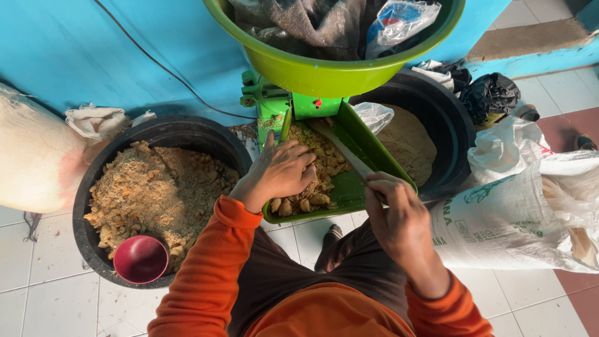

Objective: The person sits on the floor in front of a green grinding machine and feeds chunks of fried food from a green tray into the machine, using a red scoop and a flat wooden stick to push pieces in. They occasionally stir the ground powder collecting in a black basin beside the machine.

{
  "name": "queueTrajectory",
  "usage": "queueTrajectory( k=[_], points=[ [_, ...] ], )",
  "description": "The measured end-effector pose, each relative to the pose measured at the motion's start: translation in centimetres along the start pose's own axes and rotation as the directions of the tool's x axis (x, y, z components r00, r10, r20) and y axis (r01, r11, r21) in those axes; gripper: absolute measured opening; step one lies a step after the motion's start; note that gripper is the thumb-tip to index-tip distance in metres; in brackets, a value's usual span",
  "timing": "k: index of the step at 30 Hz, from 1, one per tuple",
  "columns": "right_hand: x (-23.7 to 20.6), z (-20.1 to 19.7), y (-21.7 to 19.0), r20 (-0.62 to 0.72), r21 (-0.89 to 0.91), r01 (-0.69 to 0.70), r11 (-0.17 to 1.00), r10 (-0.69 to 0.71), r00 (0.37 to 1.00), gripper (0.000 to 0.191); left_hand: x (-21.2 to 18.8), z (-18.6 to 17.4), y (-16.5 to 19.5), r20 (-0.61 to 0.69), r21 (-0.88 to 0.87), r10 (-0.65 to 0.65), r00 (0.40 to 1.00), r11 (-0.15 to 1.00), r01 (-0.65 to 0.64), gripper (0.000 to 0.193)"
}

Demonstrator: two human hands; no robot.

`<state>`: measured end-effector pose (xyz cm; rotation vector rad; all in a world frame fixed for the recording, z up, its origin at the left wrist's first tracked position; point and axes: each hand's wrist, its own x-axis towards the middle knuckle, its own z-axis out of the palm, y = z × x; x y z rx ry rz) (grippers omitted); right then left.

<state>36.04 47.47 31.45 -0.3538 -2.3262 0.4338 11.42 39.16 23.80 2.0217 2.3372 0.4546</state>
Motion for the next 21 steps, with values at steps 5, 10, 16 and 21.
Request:
queueTrajectory(
  k=[5, 10, 16, 21],
  points=[
    [0.2, 0.2, 1.2, 0.008, -0.027, 0.042, 0.999, -0.042, 0.999, 0.019, 0.1, -0.1, 0.1, 0.069, -0.005, -0.037, 0.997, 0.999, 0.038, 0.037],
    [1.1, 1.8, 2.6, 0.093, 0.056, -0.059, 0.997, 0.054, 0.994, 0.019, 0.0, -0.4, 0.2, 0.078, 0.013, -0.045, 0.996, 0.999, 0.044, 0.036],
    [-0.2, -3.3, 1.1, -0.006, -0.021, -0.013, 1.0, 0.013, 1.0, 0.015, 0.2, 0.2, 0.0, 0.036, 0.006, -0.032, 0.999, 0.999, 0.032, 0.035],
    [-0.1, -9.4, -0.5, 0.063, -0.057, -0.127, 0.99, 0.131, 0.989, 0.021, 0.1, 0.6, -0.3, 0.093, -0.03, -0.065, 0.994, 0.997, 0.068, 0.037]
  ],
)
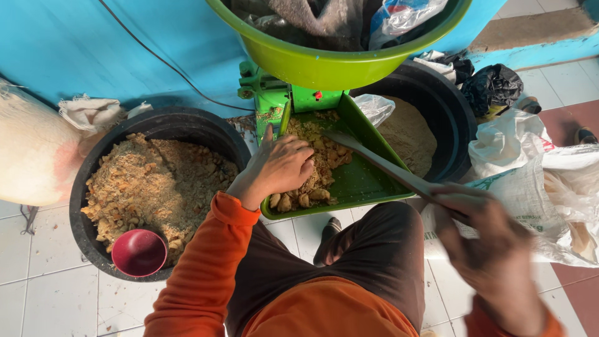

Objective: The person sits on the floor in front of a green grinding machine and feeds chunks of fried food from a green tray into the machine, using a red scoop and a flat wooden stick to push pieces in. They occasionally stir the ground powder collecting in a black basin beside the machine.

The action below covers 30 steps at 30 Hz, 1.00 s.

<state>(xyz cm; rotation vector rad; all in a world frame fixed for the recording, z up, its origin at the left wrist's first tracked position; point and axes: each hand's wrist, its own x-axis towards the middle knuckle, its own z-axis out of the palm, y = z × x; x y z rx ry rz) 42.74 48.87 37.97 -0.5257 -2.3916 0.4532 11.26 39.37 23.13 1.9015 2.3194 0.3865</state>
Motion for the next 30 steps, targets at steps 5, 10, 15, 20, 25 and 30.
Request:
queueTrajectory(
  k=[5, 10, 15, 20, 25, 30],
  points=[
    [-1.2, -4.1, 0.1, 0.015, 0.062, -0.216, 0.974, 0.215, 0.976, 0.022, 0.3, 0.2, -0.3, -0.014, 0.063, 0.072, 0.997, 0.995, -0.071, 0.043],
    [-0.4, -3.7, -0.2, 0.046, -0.075, -0.087, 0.993, 0.09, 0.995, 0.02, 0.5, 0.2, -0.2, 0.071, 0.044, 0.046, 0.996, 0.998, -0.049, 0.043],
    [1.4, 1.4, 0.0, 0.073, -0.11, 0.21, 0.972, -0.203, 0.977, 0.023, 0.1, -0.5, 0.1, 0.061, 0.064, 0.042, 0.997, 0.997, -0.046, 0.039],
    [1.3, 3.6, 0.4, 0.0, -0.09, 0.139, 0.986, -0.139, 0.99, 0.019, -0.2, -0.9, 0.4, -0.003, 0.058, 0.039, 0.999, 0.998, -0.039, 0.034],
    [2.3, 9.3, 1.9, -0.025, -0.048, 0.221, 0.974, -0.222, 0.975, 0.018, -0.1, -0.8, 0.4, -0.053, 0.057, 0.052, 0.997, 0.997, -0.049, 0.033],
    [3.3, 9.8, 1.1, -0.026, -0.011, 0.199, 0.98, -0.199, 0.98, 0.017, -0.2, -0.5, 0.3, -0.131, 0.052, 0.069, 0.989, 0.997, -0.062, 0.033]
  ],
)
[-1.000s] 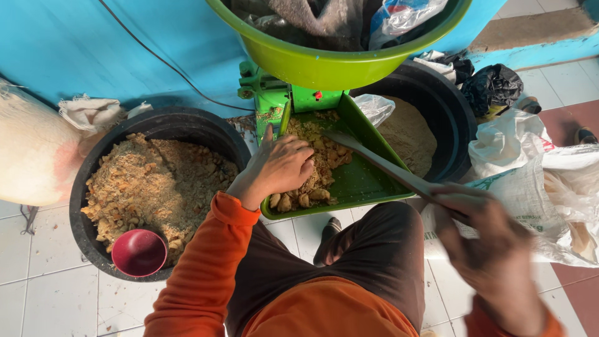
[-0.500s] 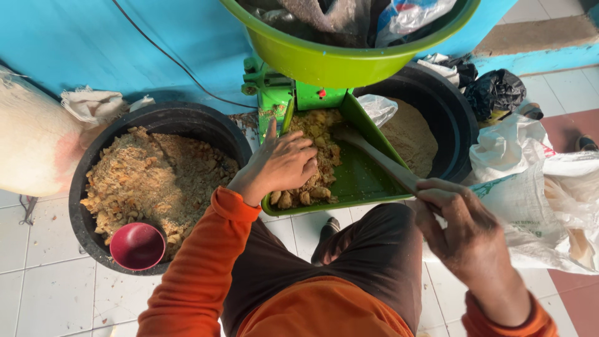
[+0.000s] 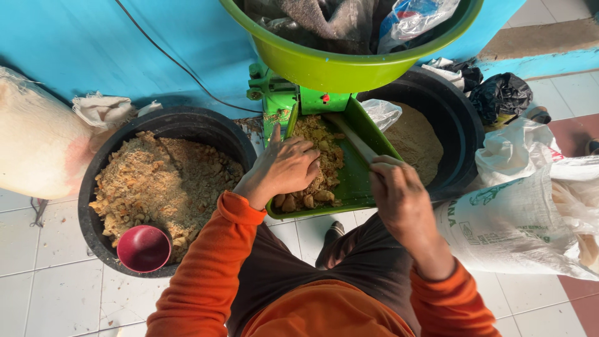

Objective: The person sits on the floor in front of a green grinding machine and feeds chunks of fried food from a green tray into the machine, using a red scoop and a flat wooden stick to push pieces in. They occasionally stir the ground powder collecting in a black basin beside the machine.

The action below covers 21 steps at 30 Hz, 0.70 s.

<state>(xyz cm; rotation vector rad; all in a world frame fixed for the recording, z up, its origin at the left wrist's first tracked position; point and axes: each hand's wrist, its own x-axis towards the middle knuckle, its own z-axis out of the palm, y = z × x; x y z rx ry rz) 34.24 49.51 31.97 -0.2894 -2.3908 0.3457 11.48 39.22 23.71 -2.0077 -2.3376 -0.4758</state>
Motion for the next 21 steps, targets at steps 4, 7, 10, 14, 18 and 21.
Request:
queueTrajectory(
  k=[4, 7, 10, 14, 18, 21],
  points=[
    [-0.7, -3.3, -1.2, -0.03, -0.004, -0.026, 1.0, 0.026, 0.999, 0.016, 0.3, 0.0, -0.1, 0.081, -0.015, -0.027, 0.996, 0.999, 0.028, 0.033],
    [-1.4, -3.1, -1.1, -0.015, 0.014, -0.001, 1.0, 0.002, 1.0, 0.016, 0.3, -0.1, 0.0, 0.096, -0.049, -0.043, 0.994, 0.998, 0.048, 0.032],
    [-1.3, 0.0, -0.3, 0.025, 0.01, 0.025, 1.0, -0.025, 0.999, 0.017, 0.2, -0.4, 0.1, 0.107, -0.024, -0.042, 0.993, 0.999, 0.045, 0.031],
    [-0.7, 2.6, 0.0, 0.016, 0.023, 0.002, 1.0, -0.003, 1.0, 0.019, 0.1, -0.7, 0.2, 0.055, -0.019, -0.024, 0.998, 1.0, 0.025, 0.029],
    [-1.2, 0.5, 0.3, -0.017, -0.011, -0.043, 0.999, 0.042, 0.999, 0.018, 0.2, -0.3, 0.0, 0.087, -0.024, -0.036, 0.996, 0.999, 0.038, 0.031],
    [-2.5, -3.6, 1.0, -0.024, -0.046, -0.097, 0.994, 0.096, 0.995, 0.018, 0.3, 0.0, -0.1, 0.121, -0.034, -0.042, 0.992, 0.998, 0.046, 0.034]
  ],
)
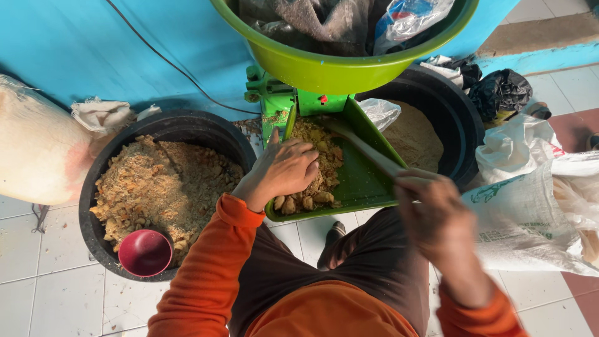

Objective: The person sits on the floor in front of a green grinding machine and feeds chunks of fried food from a green tray into the machine, using a red scoop and a flat wooden stick to push pieces in. They occasionally stir the ground powder collecting in a black basin beside the machine.

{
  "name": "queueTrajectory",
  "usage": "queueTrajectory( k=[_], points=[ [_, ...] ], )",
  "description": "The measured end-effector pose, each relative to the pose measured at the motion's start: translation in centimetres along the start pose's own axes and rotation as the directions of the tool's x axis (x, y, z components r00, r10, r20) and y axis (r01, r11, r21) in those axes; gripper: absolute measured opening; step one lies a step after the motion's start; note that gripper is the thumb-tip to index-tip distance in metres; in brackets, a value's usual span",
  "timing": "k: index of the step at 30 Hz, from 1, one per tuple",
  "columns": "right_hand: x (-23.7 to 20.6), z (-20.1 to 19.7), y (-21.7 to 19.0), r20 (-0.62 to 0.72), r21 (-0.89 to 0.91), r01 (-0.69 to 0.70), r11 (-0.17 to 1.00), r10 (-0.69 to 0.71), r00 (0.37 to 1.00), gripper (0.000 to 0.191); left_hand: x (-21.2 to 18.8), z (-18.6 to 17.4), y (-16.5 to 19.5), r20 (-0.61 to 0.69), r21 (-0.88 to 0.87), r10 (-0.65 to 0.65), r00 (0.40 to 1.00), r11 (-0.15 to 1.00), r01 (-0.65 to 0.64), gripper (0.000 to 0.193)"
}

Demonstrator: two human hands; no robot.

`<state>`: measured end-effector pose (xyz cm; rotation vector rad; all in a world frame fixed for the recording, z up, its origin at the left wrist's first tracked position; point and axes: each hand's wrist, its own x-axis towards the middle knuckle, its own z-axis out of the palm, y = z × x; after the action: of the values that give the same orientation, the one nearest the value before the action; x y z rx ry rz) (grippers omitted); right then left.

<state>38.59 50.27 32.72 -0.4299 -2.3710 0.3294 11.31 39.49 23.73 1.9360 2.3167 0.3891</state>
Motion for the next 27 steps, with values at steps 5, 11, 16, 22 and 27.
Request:
queueTrajectory(
  k=[5, 11, 16, 22, 27],
  points=[
    [-0.9, -7.0, -0.4, 0.06, -0.028, -0.107, 0.994, 0.108, 0.992, 0.021, 1.2, -0.5, -0.1, 0.134, 0.021, 0.021, 0.991, 0.999, -0.024, 0.05],
    [1.0, -5.9, -1.7, 0.105, 0.002, -0.06, 0.998, 0.06, 0.993, 0.024, 3.5, -1.0, 0.1, 0.283, 0.069, 0.029, 0.959, 0.996, -0.051, 0.058],
    [1.7, -2.9, -1.5, 0.042, -0.003, 0.005, 1.0, -0.005, 0.999, 0.019, 2.5, -0.7, -0.2, 0.106, 0.093, 0.025, 0.994, 0.995, -0.034, 0.051],
    [2.2, -2.0, -1.5, 0.063, 0.069, 0.007, 0.998, -0.012, 0.998, 0.017, -0.1, 0.2, -0.3, -0.036, 0.022, 0.018, 0.999, 1.0, -0.018, 0.049],
    [2.7, 1.6, -0.5, 0.071, 0.063, 0.152, 0.986, -0.156, 0.985, 0.023, -0.3, 0.1, 0.1, -0.119, 0.026, -0.002, 0.993, 1.0, 0.005, 0.049]
  ],
)
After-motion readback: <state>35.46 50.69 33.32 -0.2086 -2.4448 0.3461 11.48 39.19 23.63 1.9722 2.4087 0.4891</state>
